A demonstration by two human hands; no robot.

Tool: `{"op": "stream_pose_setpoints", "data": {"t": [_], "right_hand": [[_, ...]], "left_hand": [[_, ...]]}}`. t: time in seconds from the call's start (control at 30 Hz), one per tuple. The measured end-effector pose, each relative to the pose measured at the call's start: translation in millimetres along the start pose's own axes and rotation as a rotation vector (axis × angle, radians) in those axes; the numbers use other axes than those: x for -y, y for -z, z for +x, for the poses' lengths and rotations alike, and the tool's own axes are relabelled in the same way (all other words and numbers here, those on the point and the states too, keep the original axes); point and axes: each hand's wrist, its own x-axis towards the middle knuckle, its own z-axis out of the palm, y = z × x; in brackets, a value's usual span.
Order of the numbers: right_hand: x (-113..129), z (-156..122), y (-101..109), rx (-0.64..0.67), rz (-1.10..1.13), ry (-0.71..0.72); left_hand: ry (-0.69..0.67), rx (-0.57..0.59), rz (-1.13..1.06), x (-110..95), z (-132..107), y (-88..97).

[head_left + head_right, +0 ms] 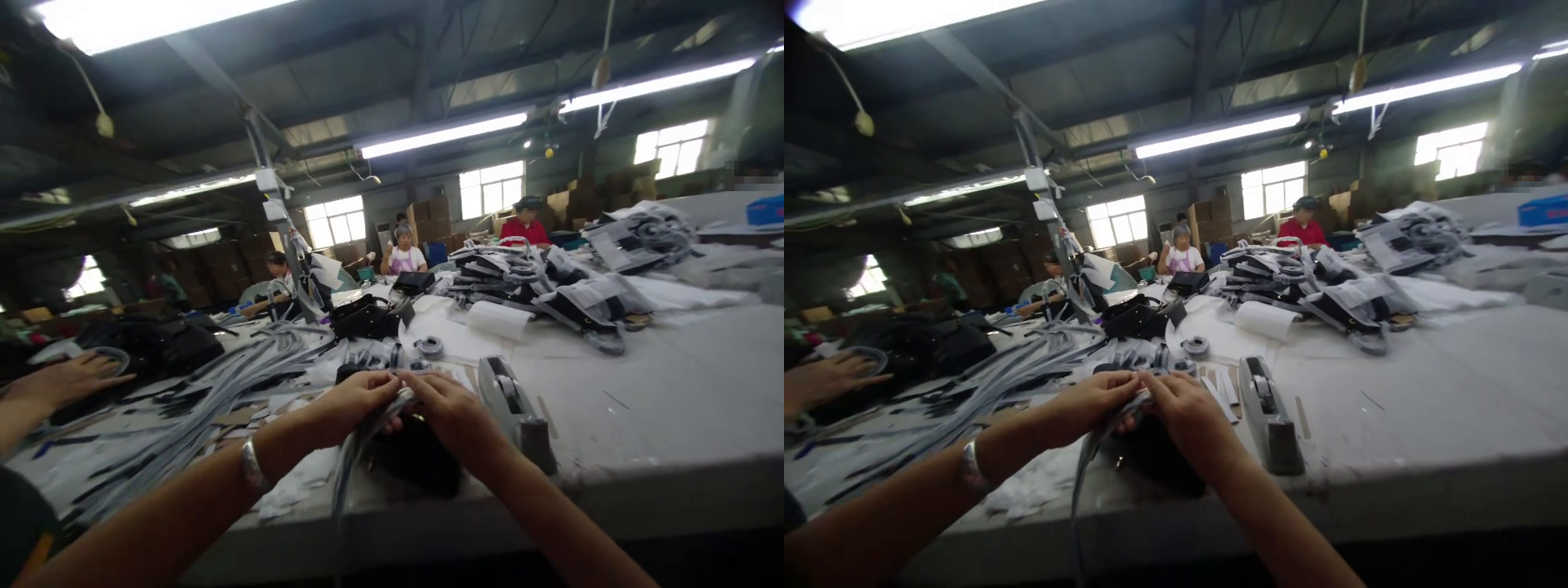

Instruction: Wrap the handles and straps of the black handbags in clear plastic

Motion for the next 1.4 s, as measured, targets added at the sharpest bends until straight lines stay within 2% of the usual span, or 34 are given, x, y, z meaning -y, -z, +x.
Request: {"op": "stream_pose_setpoints", "data": {"t": [0.1, 0.2, 0.3, 0.4, 0.47, 0.53, 0.6, 0.63, 0.7, 0.77, 0.83, 0.93, 1.0, 1.1, 1.17, 1.2, 1.27, 1.33, 1.37, 1.4], "right_hand": [[-13.2, 5.8, 4.5, 0.046, -0.094, -0.06], [-23.0, 4.6, 9.8, 0.002, -0.107, -0.206], [-12.7, 7.9, 19.1, 0.007, -0.127, -0.225], [22.7, 23.9, 29.5, 0.07, -0.183, -0.013], [49.0, 41.3, 33.1, 0.179, -0.191, 0.202], [65.6, 60.0, 33.6, 0.319, -0.204, 0.351], [67.3, 75.6, 34.3, 0.416, -0.269, 0.368], [62.8, 81.2, 36.0, 0.421, -0.319, 0.335], [46.8, 88.0, 42.8, 0.331, -0.428, 0.245], [27.6, 89.9, 53.1, 0.187, -0.517, 0.174], [10.7, 89.0, 63.6, 0.102, -0.568, 0.105], [-7.6, 86.6, 76.0, 0.076, -0.568, -0.004], [-17.1, 85.5, 82.9, 0.083, -0.543, -0.055], [-29.4, 82.5, 93.0, 0.11, -0.492, -0.069], [-36.9, 76.4, 96.4, 0.114, -0.45, -0.068], [-40.6, 70.9, 95.5, 0.116, -0.429, -0.07], [-48.0, 54.3, 86.2, 0.127, -0.396, -0.085], [-54.6, 31.5, 68.1, 0.156, -0.374, -0.102], [-56.8, 19.6, 57.7, 0.16, -0.361, -0.109], [-57.9, 8.9, 47.9, 0.174, -0.333, -0.117]], "left_hand": [[0.054, 0.039, -0.11, 21.3, -21.9, 10.2], [0.047, 0.136, -0.057, 51.5, -55.4, 23.2], [-0.015, 0.045, 0.077, 68.5, -81.8, 33.6], [-0.042, -0.029, 0.1, 57.6, -91.7, 36.9], [-0.066, -0.003, 0.105, 38.4, -92.2, 35.2], [-0.122, 0.03, 0.088, 18.4, -92.3, 32.8], [-0.173, 0.039, 0.021, 6.2, -95.6, 32.2], [-0.187, 0.048, -0.011, 4.7, -98.9, 33.2], [-0.177, 0.089, -0.045, 11.4, -108.7, 38.3], [-0.127, 0.147, -0.062, 28.0, -120.7, 46.7], [-0.081, 0.143, -0.071, 47.8, -132.5, 57.2], [-0.066, 0.012, -0.027, 71.1, -145.8, 73.2], [-0.06, -0.063, -0.003, 78.4, -150.0, 82.9], [-0.015, -0.207, 0.048, 76.0, -149.8, 97.0], [-0.03, -0.418, 0.074, 64.3, -148.9, 107.9], [-0.069, -0.546, 0.046, 55.1, -149.6, 114.2], [-0.228, -0.781, -0.101, 30.8, -154.6, 128.4], [-0.488, -0.918, -0.325, 1.6, -163.7, 143.6], [-0.634, -0.944, -0.455, -13.2, -168.7, 150.4], [-0.724, -0.973, -0.5, -27.5, -173.5, 156.2]]}}
